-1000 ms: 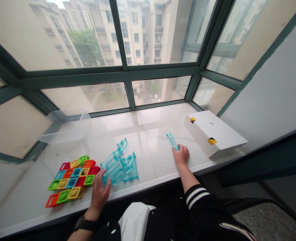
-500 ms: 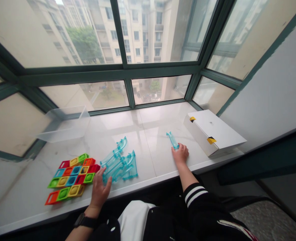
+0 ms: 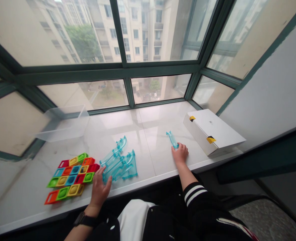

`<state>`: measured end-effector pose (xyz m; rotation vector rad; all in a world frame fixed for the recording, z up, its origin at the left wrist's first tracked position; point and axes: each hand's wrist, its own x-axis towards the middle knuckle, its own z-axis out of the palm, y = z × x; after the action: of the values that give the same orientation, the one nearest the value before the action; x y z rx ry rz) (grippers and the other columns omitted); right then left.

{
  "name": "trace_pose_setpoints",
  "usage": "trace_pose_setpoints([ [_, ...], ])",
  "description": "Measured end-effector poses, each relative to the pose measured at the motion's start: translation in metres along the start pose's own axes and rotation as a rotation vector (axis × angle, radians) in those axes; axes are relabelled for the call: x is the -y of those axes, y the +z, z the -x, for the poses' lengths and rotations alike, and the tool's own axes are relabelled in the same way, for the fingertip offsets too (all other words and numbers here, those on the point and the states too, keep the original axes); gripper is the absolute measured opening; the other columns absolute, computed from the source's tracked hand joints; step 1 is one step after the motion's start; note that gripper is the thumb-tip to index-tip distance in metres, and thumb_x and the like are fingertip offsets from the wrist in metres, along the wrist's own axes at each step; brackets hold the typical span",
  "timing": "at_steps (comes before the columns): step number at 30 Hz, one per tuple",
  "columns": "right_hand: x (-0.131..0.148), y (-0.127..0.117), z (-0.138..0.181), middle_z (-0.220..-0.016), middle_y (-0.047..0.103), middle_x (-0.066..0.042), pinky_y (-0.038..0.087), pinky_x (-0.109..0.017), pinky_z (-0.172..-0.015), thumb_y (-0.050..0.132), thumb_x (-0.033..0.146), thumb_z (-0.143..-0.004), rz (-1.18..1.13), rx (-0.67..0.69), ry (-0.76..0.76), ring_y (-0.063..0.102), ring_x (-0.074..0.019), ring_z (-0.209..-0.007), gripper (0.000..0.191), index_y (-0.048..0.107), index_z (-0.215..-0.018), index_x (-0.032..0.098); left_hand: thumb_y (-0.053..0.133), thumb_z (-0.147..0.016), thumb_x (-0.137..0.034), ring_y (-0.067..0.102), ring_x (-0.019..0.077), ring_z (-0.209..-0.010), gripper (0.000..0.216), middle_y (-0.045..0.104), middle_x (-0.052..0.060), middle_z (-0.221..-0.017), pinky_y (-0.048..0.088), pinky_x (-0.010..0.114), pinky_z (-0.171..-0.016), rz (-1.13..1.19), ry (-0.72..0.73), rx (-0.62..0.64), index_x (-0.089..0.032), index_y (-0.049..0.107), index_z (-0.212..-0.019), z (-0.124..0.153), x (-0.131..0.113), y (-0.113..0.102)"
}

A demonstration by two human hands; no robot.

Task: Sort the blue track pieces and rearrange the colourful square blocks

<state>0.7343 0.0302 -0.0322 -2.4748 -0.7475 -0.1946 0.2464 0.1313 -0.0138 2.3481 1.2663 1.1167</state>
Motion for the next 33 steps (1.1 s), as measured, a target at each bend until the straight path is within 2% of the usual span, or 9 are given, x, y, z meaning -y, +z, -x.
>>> trace_pose_setpoints([
  [21,0.0012,-0.0007,-0.0007,-0.122,0.066,-0.014,0.040,-0.040,-0.090,0.071,0.041,-0.088,0.015,0.014,-0.005,0.056,-0.0319,-0.111,0.042,0.068,-0.125,0.020,0.057,-0.100,-0.041,0.051,0.0349,-0.138,0.054,0.055,0.017,-0.142,0.041,0.059,-0.119,0.007,-0.005,-0.002,-0.022,0.046,-0.149,-0.0023,-0.0036,-0.0009],
  [33,0.0077,0.0020,-0.0069,-0.124,0.066,-0.013,0.040,-0.040,-0.092,0.071,0.044,-0.089,0.023,0.051,-0.057,0.055,-0.0312,-0.114,0.045,0.066,-0.127,0.021,0.057,-0.100,-0.040,0.050,0.0352,-0.139,0.054,0.054,0.017,-0.143,0.039,0.059,-0.120,0.009,-0.005,0.003,-0.022,0.046,-0.149,-0.0024,-0.0046,-0.0014],
])
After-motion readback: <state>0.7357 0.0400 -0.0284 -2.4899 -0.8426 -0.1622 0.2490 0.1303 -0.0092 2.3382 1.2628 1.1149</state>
